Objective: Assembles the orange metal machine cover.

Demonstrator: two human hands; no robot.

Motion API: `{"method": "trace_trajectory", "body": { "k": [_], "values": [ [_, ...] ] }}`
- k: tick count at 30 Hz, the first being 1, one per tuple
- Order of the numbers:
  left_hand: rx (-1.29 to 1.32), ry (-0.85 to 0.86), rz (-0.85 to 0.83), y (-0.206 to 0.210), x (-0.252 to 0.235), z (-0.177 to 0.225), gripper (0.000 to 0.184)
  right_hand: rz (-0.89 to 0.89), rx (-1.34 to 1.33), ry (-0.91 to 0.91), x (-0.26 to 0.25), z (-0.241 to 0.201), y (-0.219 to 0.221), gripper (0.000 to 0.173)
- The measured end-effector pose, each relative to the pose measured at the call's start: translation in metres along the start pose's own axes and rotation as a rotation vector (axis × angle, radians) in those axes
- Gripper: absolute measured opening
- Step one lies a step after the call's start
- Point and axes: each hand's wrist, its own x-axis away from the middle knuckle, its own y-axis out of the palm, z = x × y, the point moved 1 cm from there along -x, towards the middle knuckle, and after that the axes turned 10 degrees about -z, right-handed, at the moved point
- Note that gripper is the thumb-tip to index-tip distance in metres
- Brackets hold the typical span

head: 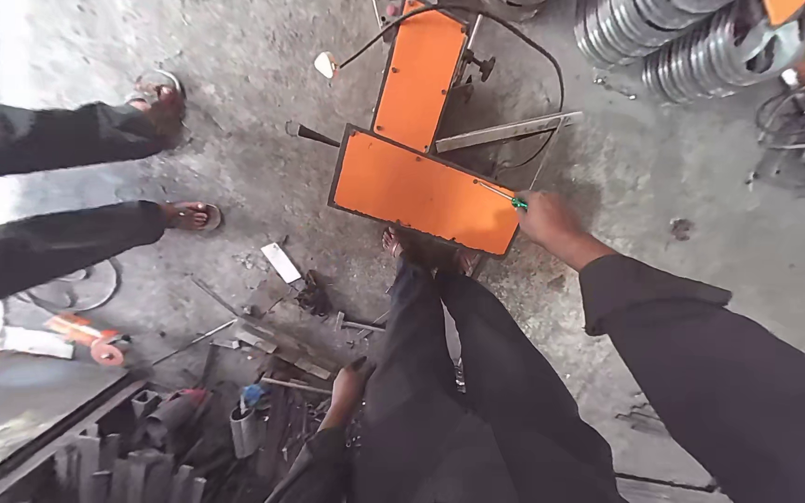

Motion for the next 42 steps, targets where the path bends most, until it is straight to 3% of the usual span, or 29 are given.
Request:
{"method": "trace_trajectory", "body": {
  "k": [1,23,32,42],
  "values": [
    [0.008,0.007,-0.013,0.005,0.0,0.003,0.04,0.155,-0.005,-0.079,-0.017,0.009,0.016,0.032],
    [0.185,-0.012,-0.02,-0.029,-0.026,-0.002,0.04,-0.038,0.427,-0.113,-0.02,-0.04,-0.015,0.04],
    [0.154,0.011,-0.039,-0.04,-0.035,0.008,0.04,-0.176,0.607,-0.179,-0.017,-0.093,-0.023,0.018],
    [0.225,0.067,-0.049,-0.072,-0.041,0.038,0.042,-0.198,0.694,-0.141,-0.014,-0.085,0.01,0.035]
  ]
}}
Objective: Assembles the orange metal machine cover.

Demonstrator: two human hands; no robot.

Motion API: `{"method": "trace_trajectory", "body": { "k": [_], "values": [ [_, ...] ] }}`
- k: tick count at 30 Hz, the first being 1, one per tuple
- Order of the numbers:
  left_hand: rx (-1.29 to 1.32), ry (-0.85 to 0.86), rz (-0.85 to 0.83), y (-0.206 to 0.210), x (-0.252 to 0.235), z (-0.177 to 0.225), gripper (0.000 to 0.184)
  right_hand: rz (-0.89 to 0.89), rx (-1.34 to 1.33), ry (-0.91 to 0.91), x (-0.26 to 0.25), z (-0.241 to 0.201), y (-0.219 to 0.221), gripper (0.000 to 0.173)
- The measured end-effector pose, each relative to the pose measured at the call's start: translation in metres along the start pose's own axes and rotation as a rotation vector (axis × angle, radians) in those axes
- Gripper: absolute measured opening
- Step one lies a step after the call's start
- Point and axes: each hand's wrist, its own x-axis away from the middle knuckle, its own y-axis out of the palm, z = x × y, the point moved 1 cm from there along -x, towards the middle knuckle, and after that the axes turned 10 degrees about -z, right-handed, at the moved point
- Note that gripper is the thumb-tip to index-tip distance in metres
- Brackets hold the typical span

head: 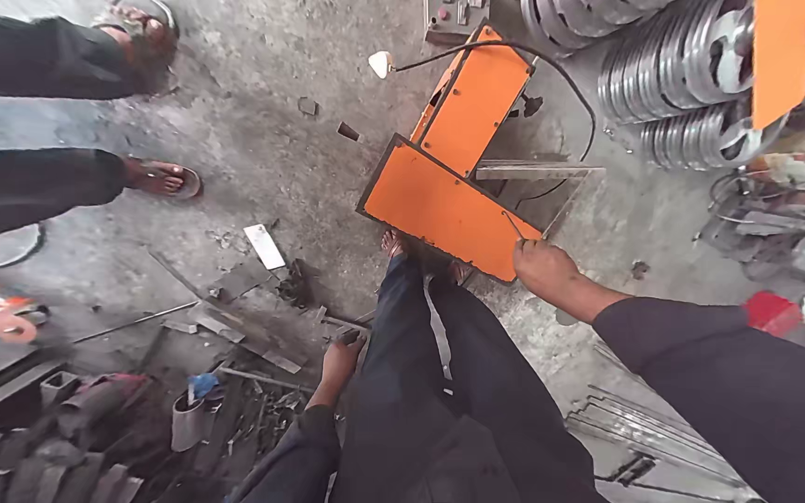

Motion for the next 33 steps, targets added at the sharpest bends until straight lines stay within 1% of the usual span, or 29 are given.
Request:
{"method": "trace_trajectory", "body": {
  "k": [3,7,11,15,21,23,25,28,30,33],
  "values": [
    [0.061,0.038,-0.009,-0.008,-0.002,0.02,0.042,-0.064,0.016,0.023,-0.001,-0.007,-0.004,0.038],
    [0.119,0.059,-0.013,-0.009,-0.005,0.029,0.041,-0.049,-0.053,0.066,0.0,-0.006,-0.023,0.038],
    [0.146,0.033,-0.032,-0.007,-0.004,0.026,0.039,-0.033,-0.129,0.102,-0.003,0.003,-0.041,0.03],
    [0.226,0.013,-0.045,-0.006,-0.003,0.019,0.039,-0.05,-0.082,0.108,-0.003,0.004,-0.045,0.032],
    [0.231,-0.007,-0.033,-0.008,-0.008,0.013,0.039,-0.055,-0.066,0.112,-0.004,-0.008,-0.046,0.025],
    [0.259,-0.003,-0.026,-0.008,-0.006,0.013,0.038,-0.054,-0.1,0.126,-0.004,-0.002,-0.052,0.024],
    [0.257,-0.015,-0.039,-0.007,-0.005,0.013,0.04,-0.055,-0.125,0.142,-0.009,0.015,-0.055,0.028],
    [0.237,-0.034,-0.046,-0.006,-0.008,0.007,0.041,-0.008,-0.059,0.091,-0.016,0.04,-0.046,0.023],
    [0.244,-0.033,-0.038,-0.002,-0.01,0.004,0.039,-0.013,-0.062,0.077,-0.016,0.047,-0.041,0.023],
    [0.232,-0.041,-0.046,0.0,-0.015,0.01,0.039,-0.005,-0.214,0.171,-0.016,0.044,-0.04,0.025]
  ]
}}
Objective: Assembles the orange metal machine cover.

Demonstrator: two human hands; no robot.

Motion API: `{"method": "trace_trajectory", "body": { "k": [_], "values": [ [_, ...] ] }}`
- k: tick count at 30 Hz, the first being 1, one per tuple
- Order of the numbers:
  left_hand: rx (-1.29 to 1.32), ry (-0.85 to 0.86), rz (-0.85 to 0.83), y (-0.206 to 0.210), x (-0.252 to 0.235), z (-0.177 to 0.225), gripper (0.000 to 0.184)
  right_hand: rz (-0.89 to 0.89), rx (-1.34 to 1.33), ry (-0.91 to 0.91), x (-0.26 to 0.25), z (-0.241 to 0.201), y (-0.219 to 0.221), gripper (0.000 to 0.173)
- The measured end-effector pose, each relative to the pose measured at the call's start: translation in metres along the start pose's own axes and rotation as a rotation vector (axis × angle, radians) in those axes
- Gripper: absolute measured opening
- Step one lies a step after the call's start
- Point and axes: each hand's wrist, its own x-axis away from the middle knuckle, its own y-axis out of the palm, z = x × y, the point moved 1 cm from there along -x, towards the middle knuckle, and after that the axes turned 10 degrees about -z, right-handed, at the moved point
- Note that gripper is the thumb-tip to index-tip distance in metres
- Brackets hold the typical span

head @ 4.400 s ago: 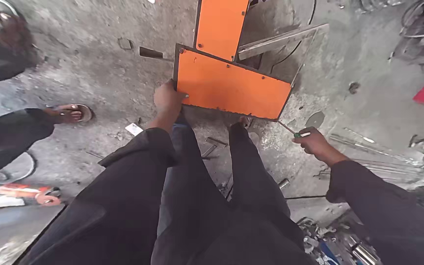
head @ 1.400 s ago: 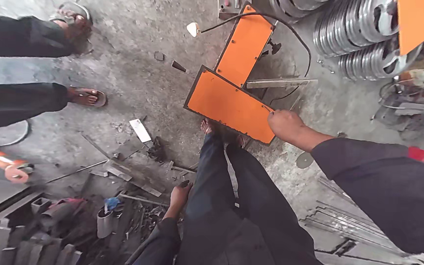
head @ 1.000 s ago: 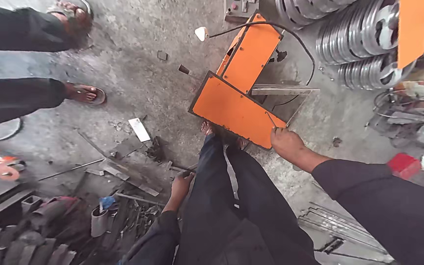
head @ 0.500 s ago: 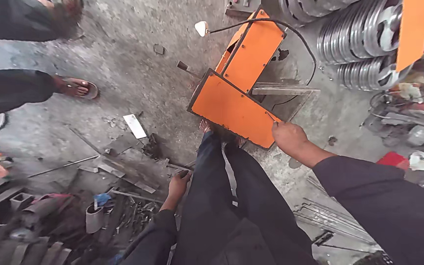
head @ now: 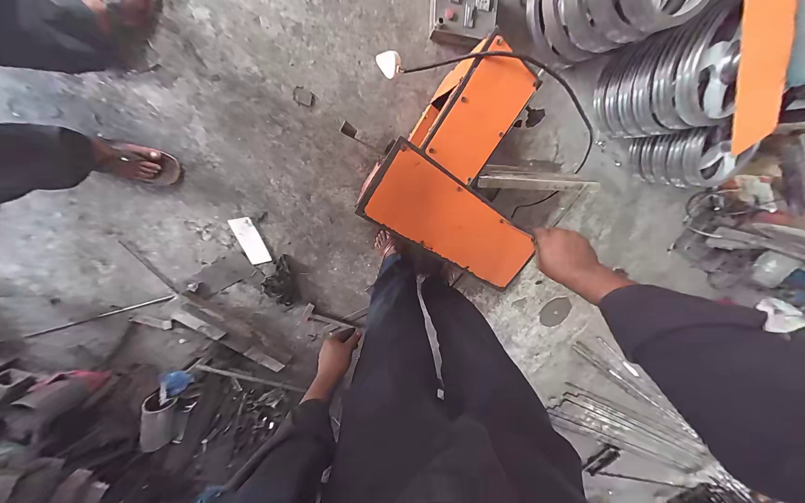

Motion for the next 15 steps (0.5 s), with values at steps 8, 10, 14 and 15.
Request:
{"method": "trace_trajectory", "body": {
  "k": [8,10,14,15],
  "values": [
    [0.104,0.183,-0.034,0.007,0.001,0.06,0.04,-0.027,-0.54,0.264,-0.001,0.003,0.009,0.036],
    [0.124,0.2,-0.033,0.007,0.003,0.077,0.04,-0.059,-0.492,0.217,0.0,0.003,0.018,0.041],
    [0.075,0.219,-0.016,-0.003,0.009,0.084,0.042,0.038,-0.283,0.088,0.018,-0.02,-0.002,0.039],
    [0.046,0.228,-0.013,-0.005,0.007,0.089,0.042,0.119,-0.26,0.03,0.024,-0.026,-0.012,0.037]
  ]
}}
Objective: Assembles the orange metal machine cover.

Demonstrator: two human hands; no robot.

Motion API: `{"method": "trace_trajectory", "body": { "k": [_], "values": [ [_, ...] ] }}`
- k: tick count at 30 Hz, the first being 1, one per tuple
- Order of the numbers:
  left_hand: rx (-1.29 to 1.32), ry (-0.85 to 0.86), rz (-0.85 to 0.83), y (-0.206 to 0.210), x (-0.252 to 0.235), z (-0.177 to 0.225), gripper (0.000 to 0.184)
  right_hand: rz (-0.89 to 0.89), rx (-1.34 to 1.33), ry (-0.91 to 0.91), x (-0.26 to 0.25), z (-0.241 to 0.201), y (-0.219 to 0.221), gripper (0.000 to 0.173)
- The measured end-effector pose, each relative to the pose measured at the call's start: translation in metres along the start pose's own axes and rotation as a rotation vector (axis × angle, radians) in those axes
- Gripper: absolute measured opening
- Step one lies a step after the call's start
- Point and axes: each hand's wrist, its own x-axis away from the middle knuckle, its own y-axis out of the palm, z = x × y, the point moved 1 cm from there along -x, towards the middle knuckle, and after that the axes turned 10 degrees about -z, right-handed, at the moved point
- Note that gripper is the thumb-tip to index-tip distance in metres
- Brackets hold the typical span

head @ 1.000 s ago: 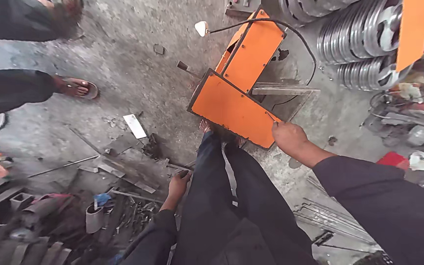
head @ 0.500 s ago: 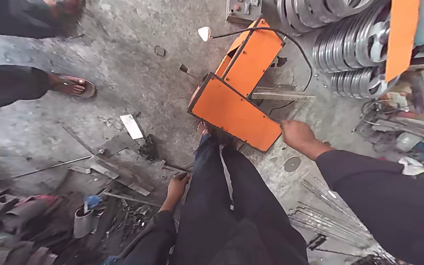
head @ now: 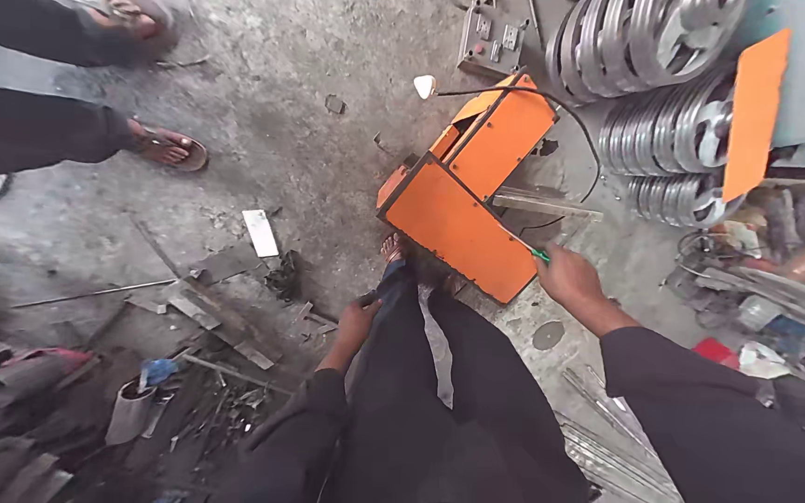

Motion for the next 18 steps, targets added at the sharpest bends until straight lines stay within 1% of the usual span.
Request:
{"method": "trace_trajectory", "body": {
  "k": [2,3,5,8,10,12,13,15,18],
  "values": [
    [-0.093,0.026,-0.007,0.004,-0.007,0.017,0.041,0.131,0.047,-0.134,0.006,-0.018,-0.015,0.034],
    [-0.13,0.054,-0.018,0.008,-0.012,0.033,0.041,0.172,0.084,-0.186,0.004,-0.029,-0.022,0.033],
    [-0.161,0.14,-0.054,0.026,-0.026,0.071,0.039,0.159,0.157,-0.212,-0.004,-0.046,-0.029,0.034],
    [-0.122,0.264,-0.112,0.067,-0.053,0.139,0.039,0.097,0.256,-0.204,-0.017,-0.054,-0.032,0.034],
    [0.038,0.277,-0.2,0.095,-0.063,0.18,0.048,0.096,0.314,-0.214,-0.024,-0.051,-0.029,0.034],
    [0.274,0.282,-0.327,0.123,-0.066,0.208,0.061,0.115,0.345,-0.237,-0.028,-0.045,-0.022,0.032],
    [0.369,0.285,-0.361,0.136,-0.071,0.223,0.064,0.125,0.356,-0.249,-0.03,-0.042,-0.021,0.032],
    [0.544,0.266,-0.377,0.157,-0.079,0.247,0.063,0.128,0.382,-0.274,-0.033,-0.04,-0.022,0.033],
    [0.715,0.185,-0.304,0.179,-0.086,0.248,0.06,0.134,0.402,-0.364,-0.029,-0.031,-0.013,0.033]
  ]
}}
